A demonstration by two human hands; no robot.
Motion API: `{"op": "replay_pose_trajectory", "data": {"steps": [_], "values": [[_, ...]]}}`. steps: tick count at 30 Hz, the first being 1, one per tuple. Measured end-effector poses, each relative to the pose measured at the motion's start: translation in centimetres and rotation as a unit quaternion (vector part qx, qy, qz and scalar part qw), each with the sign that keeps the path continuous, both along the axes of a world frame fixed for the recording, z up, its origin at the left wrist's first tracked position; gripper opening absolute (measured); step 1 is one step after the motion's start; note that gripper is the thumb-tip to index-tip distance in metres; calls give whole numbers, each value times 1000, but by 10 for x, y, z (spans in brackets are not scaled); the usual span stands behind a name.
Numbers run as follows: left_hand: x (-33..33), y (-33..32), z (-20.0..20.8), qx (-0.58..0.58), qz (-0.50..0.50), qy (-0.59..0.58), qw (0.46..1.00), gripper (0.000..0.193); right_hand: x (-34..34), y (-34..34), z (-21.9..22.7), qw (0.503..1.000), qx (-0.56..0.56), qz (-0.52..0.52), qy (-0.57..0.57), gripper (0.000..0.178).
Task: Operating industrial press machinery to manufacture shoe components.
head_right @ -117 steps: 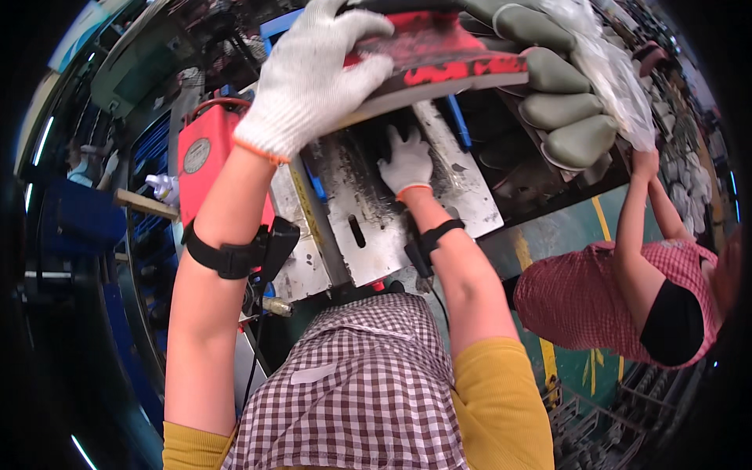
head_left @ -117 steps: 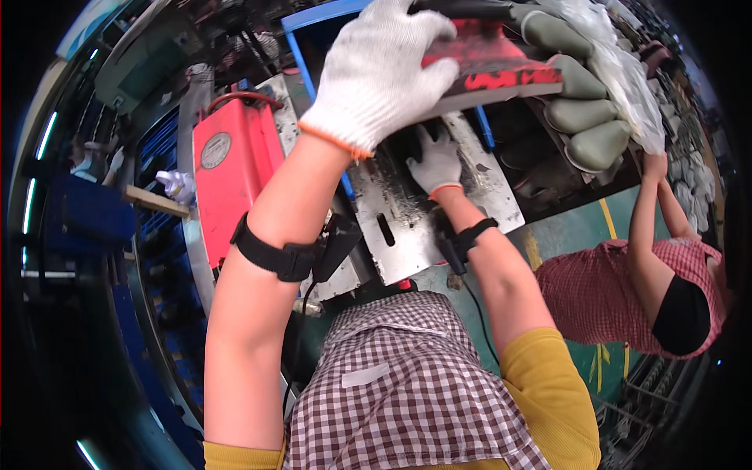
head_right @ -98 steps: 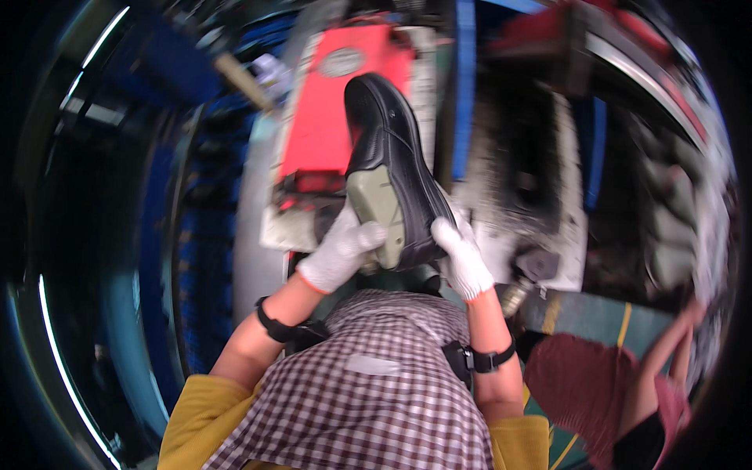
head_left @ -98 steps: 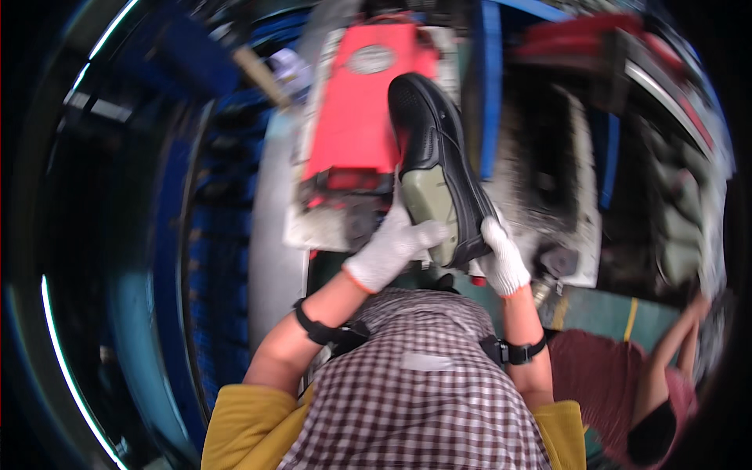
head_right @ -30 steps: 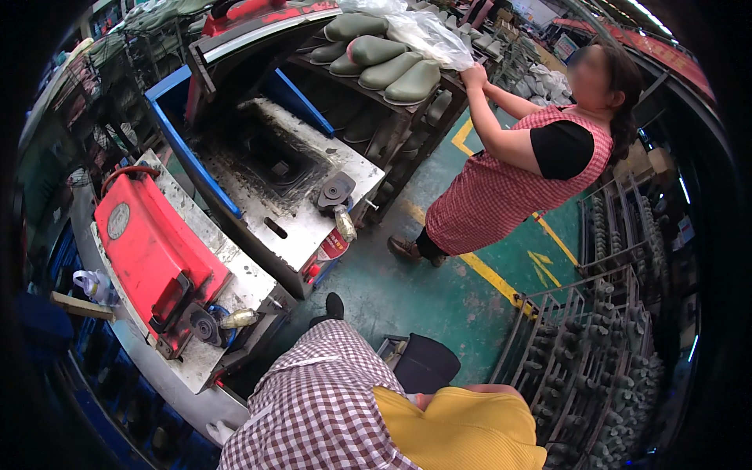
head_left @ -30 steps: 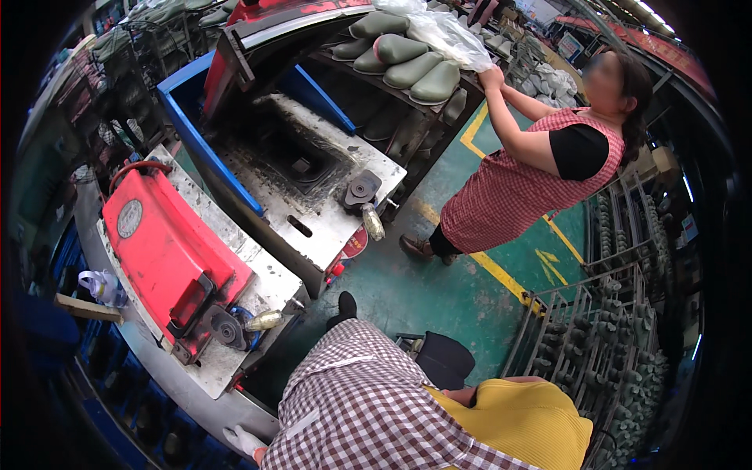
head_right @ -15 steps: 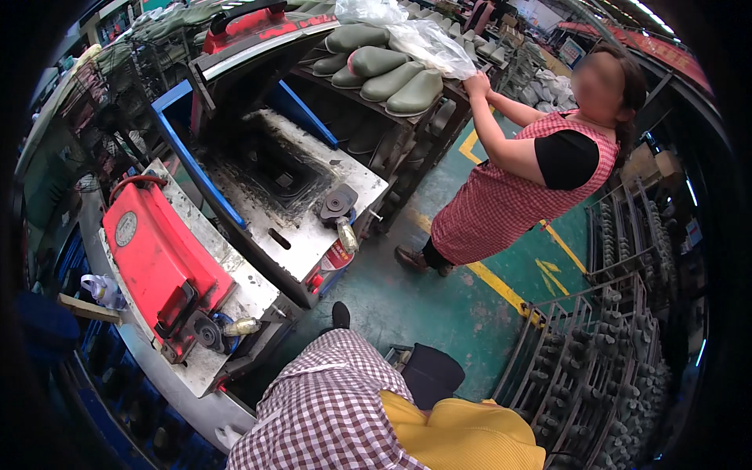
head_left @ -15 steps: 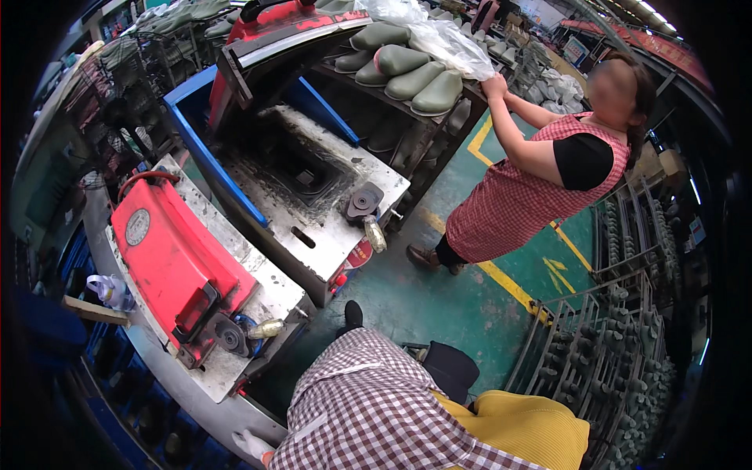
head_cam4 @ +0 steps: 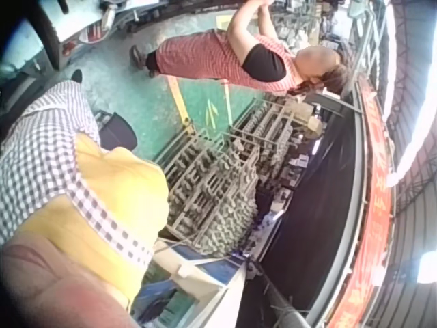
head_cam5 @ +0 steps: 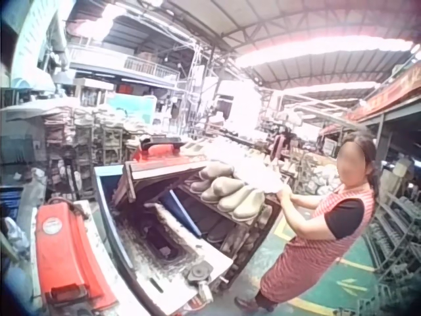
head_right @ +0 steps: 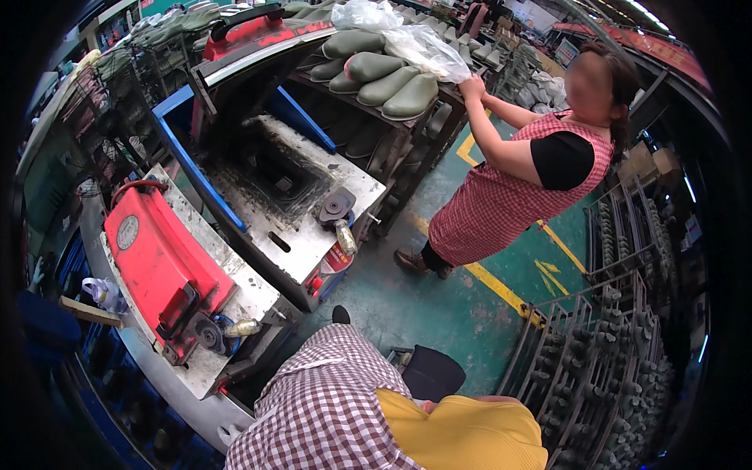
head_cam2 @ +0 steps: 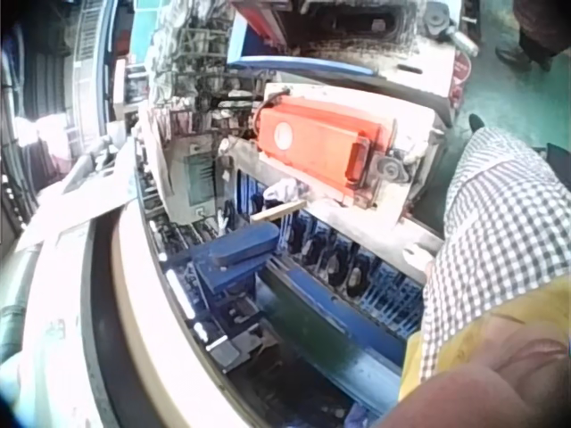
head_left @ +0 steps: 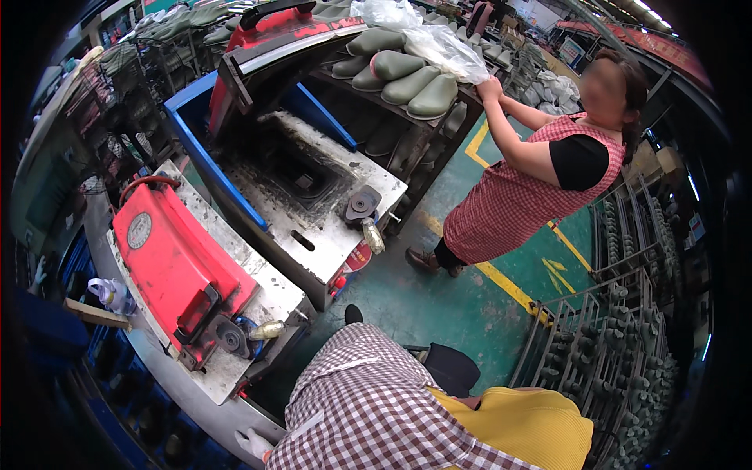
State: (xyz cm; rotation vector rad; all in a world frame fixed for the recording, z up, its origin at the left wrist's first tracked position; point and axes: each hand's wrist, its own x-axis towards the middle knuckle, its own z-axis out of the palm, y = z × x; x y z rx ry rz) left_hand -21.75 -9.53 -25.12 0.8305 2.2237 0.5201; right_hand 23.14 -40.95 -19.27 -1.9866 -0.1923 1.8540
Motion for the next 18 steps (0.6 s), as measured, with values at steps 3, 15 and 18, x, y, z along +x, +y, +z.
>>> {"op": "replay_pose_trajectory", "data": {"steps": [3,15,18], "values": [[-2,-5,2,3,-5,7,1000,64,42,-88,21,1000,-16,1,-9,28],[6,-15,0,14,-47,78,996,64,27,-24,26,993,-104,19,-43,25],[7,-24,-7,43,-51,67,996,64,35,-19,32,990,-128,41,-51,25]]}}
